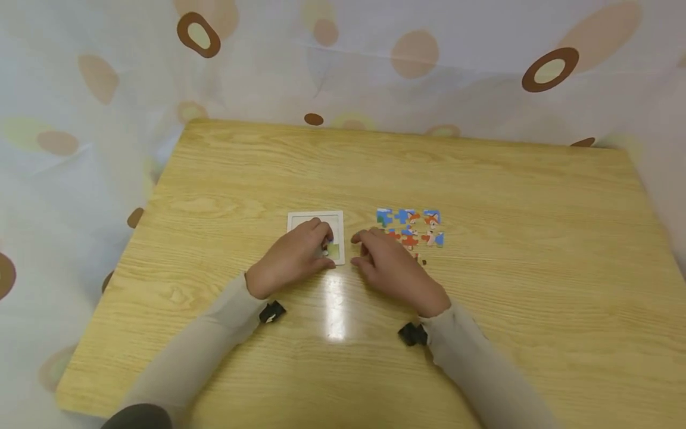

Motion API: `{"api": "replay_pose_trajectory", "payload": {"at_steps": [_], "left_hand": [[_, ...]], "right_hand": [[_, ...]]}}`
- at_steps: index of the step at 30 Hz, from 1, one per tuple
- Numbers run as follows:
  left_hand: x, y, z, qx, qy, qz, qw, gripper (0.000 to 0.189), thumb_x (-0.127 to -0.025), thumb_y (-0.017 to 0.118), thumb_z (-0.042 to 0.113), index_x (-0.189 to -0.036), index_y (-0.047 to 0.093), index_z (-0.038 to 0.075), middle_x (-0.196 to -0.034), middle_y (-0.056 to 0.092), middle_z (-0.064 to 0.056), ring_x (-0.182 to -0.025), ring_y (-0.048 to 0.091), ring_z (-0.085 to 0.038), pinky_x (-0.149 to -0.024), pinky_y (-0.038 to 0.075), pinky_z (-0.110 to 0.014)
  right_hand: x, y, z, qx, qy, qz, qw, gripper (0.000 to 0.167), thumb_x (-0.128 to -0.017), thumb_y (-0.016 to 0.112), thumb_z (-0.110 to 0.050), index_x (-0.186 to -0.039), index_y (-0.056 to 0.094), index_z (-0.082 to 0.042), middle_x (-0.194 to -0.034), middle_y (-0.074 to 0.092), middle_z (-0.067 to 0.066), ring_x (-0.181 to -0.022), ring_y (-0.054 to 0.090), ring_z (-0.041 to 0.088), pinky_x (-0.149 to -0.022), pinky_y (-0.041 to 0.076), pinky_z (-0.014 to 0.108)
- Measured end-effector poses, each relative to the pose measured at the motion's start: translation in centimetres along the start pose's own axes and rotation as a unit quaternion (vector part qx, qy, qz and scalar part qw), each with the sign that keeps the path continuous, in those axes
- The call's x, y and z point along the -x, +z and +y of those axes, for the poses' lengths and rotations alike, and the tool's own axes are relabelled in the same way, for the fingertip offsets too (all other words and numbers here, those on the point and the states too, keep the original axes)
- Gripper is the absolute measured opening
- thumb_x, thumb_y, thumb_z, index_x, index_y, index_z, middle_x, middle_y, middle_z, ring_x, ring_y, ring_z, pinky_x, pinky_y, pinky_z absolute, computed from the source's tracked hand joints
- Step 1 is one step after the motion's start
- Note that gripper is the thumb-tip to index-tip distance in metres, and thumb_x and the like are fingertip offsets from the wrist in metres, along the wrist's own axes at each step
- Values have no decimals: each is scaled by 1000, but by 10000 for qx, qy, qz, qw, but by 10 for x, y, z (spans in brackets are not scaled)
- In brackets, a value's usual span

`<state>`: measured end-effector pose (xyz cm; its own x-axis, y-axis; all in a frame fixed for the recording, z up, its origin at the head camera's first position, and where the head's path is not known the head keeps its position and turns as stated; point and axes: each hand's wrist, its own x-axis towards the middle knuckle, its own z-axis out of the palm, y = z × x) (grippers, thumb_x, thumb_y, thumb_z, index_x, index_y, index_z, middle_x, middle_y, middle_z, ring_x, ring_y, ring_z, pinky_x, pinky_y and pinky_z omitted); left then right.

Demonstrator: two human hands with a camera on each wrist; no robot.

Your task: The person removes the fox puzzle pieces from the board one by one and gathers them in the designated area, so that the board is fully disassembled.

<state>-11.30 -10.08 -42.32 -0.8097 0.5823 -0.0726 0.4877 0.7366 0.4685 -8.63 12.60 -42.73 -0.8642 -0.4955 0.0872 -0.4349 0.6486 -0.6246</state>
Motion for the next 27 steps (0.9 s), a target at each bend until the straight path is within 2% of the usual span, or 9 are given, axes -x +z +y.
{"api": "replay_pose_trajectory", "payload": {"at_steps": [3,6,10,14,18,22,27], "left_hand": [[1,2,0,-3,42,2,10000,38,-88,85,23,-111,59,5,-95,53,-3,-86,52,-19,-70,48,-31],[1,3,0,-62,114,33,9999,39,-89,85,23,-111,59,5,-97,54,-3,-87,53,-19,-70,48,-30],[2,2,-1,-157,169,172,9996,40,-87,86,23,-111,59,6,-97,55,-3,-87,54,-19,-70,49,-30],[3,1,-1,-160,131,211,9996,38,-87,87,23,-107,59,7,-93,53,-2,-85,52,-19,-68,48,-30],[4,0,0,-298,62,70,9995,33,-88,85,25,-99,60,7,-88,49,-2,-81,49,-19,-64,47,-29],[5,1,1,-413,61,-3,9991,30,-89,84,26,-98,63,7,-88,49,-2,-80,50,-19,-64,47,-29],[5,1,2,-376,77,77,9992,32,-89,84,26,-102,65,5,-92,53,-3,-84,54,-20,-68,51,-31]], "right_hand": [[-18,9,-9,1,255,-304,9992,28,-97,69,-4,-123,64,6,-92,59,7,-79,54,20,-72,47,38],[-29,16,-14,-24,500,-371,9981,20,-97,69,-4,-115,66,4,-89,57,7,-76,51,21,-70,44,37],[-39,19,-20,-24,833,-483,9953,11,-97,69,-6,-105,65,-1,-87,54,7,-75,49,22,-67,42,36],[-44,21,-26,95,1140,-578,9918,12,-96,69,-9,-100,59,-4,-86,52,7,-73,48,22,-64,40,35],[-43,22,-28,-257,1254,-535,9903,13,-98,69,-11,-95,56,-7,-80,54,6,-67,48,20,-59,39,34],[-37,20,-25,-662,1057,-358,9915,8,-98,67,-6,-98,59,-7,-78,58,4,-65,50,18,-60,41,33],[-15,-4,-9,-661,830,53,9943,5,-99,66,-3,-102,63,-6,-83,65,6,-65,55,17,-59,45,34]]}}
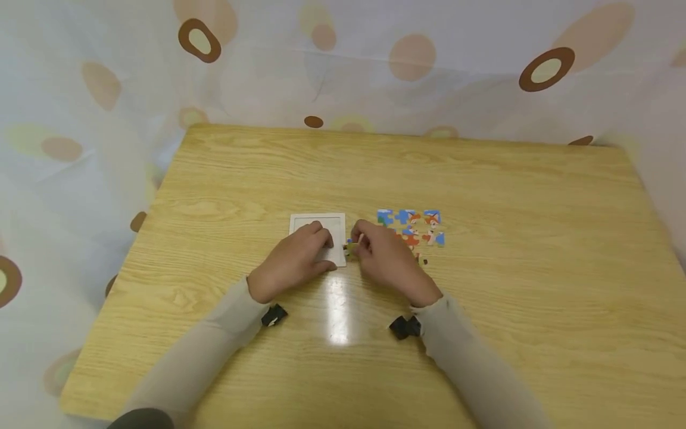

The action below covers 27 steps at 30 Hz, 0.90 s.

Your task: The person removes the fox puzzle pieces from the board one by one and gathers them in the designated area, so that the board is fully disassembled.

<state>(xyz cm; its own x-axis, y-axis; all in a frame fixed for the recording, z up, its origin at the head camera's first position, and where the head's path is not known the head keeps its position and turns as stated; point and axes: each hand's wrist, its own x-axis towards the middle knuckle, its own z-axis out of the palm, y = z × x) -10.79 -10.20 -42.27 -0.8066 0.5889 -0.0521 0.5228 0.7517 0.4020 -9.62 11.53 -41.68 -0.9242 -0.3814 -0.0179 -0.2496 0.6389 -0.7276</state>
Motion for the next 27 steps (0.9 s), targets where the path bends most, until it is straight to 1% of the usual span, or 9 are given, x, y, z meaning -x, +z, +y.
{"api": "replay_pose_trajectory", "payload": {"at_steps": [2,4,7,10,13,15,21,23,27], "left_hand": [[-1,-1,0,-28,-47,12,10000,32,-89,84,27,-103,65,5,-93,54,-3,-85,55,-20,-68,51,-32],[-1,-2,0,-84,-105,29,9999,33,-88,85,28,-102,65,6,-93,55,-3,-84,56,-20,-67,51,-32],[-2,-4,-1,-109,-200,22,9997,33,-88,85,30,-102,66,7,-93,56,-1,-84,56,-19,-66,51,-31],[-2,-4,-2,-97,-234,-9,9997,33,-87,86,30,-103,68,8,-93,57,-1,-84,56,-19,-68,50,-31],[-1,-3,-3,-124,-200,-15,9997,34,-86,87,31,-104,69,8,-92,57,-1,-85,56,-19,-69,50,-32],[-1,-3,-3,-166,-152,14,9997,34,-85,87,32,-104,70,8,-92,59,-2,-85,57,-20,-70,50,-33],[0,-3,-1,-354,-65,51,9993,35,-84,88,34,-106,72,11,-97,63,-3,-93,61,-23,-82,49,-40],[0,-3,0,-395,-73,35,9992,35,-84,87,35,-106,73,12,-98,63,-3,-95,61,-23,-84,47,-42],[0,-3,0,-447,-47,48,9990,36,-84,87,36,-107,73,12,-97,63,-2,-93,61,-22,-83,47,-41]], "right_hand": [[12,-18,11,82,14,215,9997,4,-100,66,-4,-104,65,-7,-85,66,8,-63,55,18,-56,45,33],[24,-36,23,204,135,459,9986,3,-102,65,-5,-104,65,-7,-86,66,10,-62,55,19,-54,45,32],[42,-57,42,399,476,715,9955,6,-104,63,-9,-107,64,-4,-88,64,11,-65,55,20,-53,43,30],[56,-68,58,494,869,786,9919,12,-105,62,-12,-109,61,0,-89,61,11,-69,54,20,-56,42,29],[66,-70,70,544,1069,760,9899,13,-103,63,-9,-108,60,3,-88,61,10,-72,55,20,-60,44,28],[70,-70,74,555,1088,724,9899,9,-102,63,-6,-106,61,2,-87,63,9,-72,56,19,-61,44,29],[77,-67,81,694,1014,754,9896,5,-99,67,-3,-103,65,0,-83,66,7,-71,59,19,-62,46,31],[78,-66,82,740,996,788,9891,8,-98,69,-4,-103,65,0,-82,65,6,-71,58,18,-63,45,32],[80,-64,84,845,891,871,9886,8,-98,70,-4,-103,65,-1,-82,64,4,-69,56,16,-62,44,32]]}}
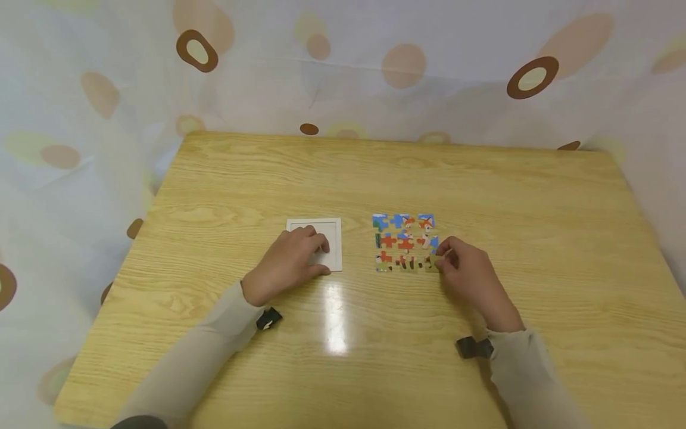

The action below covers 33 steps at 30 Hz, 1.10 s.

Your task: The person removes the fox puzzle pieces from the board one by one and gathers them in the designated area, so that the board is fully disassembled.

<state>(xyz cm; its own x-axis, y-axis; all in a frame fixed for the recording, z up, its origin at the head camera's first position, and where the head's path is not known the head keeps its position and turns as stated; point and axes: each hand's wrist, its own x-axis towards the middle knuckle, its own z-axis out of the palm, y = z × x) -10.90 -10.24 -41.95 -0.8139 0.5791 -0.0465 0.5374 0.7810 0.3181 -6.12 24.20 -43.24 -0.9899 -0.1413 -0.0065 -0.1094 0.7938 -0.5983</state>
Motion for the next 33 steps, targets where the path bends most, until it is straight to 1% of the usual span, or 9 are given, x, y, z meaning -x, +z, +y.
{"api": "replay_pose_trajectory", "payload": {"at_steps": [2,4,9,14,21,25,29,33], "left_hand": [[0,0,0,-20,-12,12,10000,36,-85,87,36,-107,73,12,-97,63,-2,-94,61,-22,-84,47,-41],[0,0,0,1,-19,11,10000,36,-85,87,36,-107,73,12,-98,64,-2,-94,61,-22,-85,47,-42],[0,-1,-1,-14,-23,32,10000,36,-85,86,37,-107,73,12,-98,64,-3,-95,62,-23,-85,48,-43],[0,0,-1,-24,2,62,10000,36,-84,87,37,-106,73,12,-98,64,-3,-95,62,-23,-87,49,-44],[0,-1,-2,-67,19,64,10000,36,-84,87,37,-107,74,12,-98,65,-2,-94,62,-23,-87,49,-44],[0,0,-2,-129,40,57,9999,36,-84,87,37,-106,73,12,-97,64,-2,-93,62,-22,-85,49,-42],[1,1,-2,-162,81,34,9998,36,-84,87,38,-106,73,12,-97,64,-2,-92,61,-22,-82,48,-41],[2,2,-1,-208,113,17,9997,36,-86,84,41,-106,72,13,-97,63,-2,-91,61,-22,-81,48,-41]], "right_hand": [[1,1,0,-5,-62,50,10000,9,-98,70,-4,-104,64,0,-80,64,5,-67,55,16,-60,43,31],[2,1,-1,3,-64,49,10000,13,-97,72,-6,-104,63,1,-80,63,5,-66,55,15,-59,44,29],[5,0,-4,-67,-35,-161,9998,25,-92,78,-8,-106,61,3,-83,58,5,-67,53,16,-59,44,28],[4,2,-3,-7,-234,-33,9997,23,-90,79,-2,-106,62,1,-81,57,4,-63,50,13,-58,42,28],[4,3,-2,-38,-261,39,9996,24,-90,79,-2,-107,62,0,-81,57,4,-62,48,11,-57,40,28],[5,3,-2,-37,-315,19,9995,24,-91,78,-1,-108,62,0,-81,57,3,-62,48,11,-56,40,28],[7,3,-1,-103,-329,-37,9994,29,-93,76,-1,-114,57,3,-82,58,4,-63,50,11,-55,41,27],[6,2,-3,-254,-353,61,9990,37,-97,72,-3,-124,48,7,-84,58,6,-64,52,11,-55,42,27]]}}
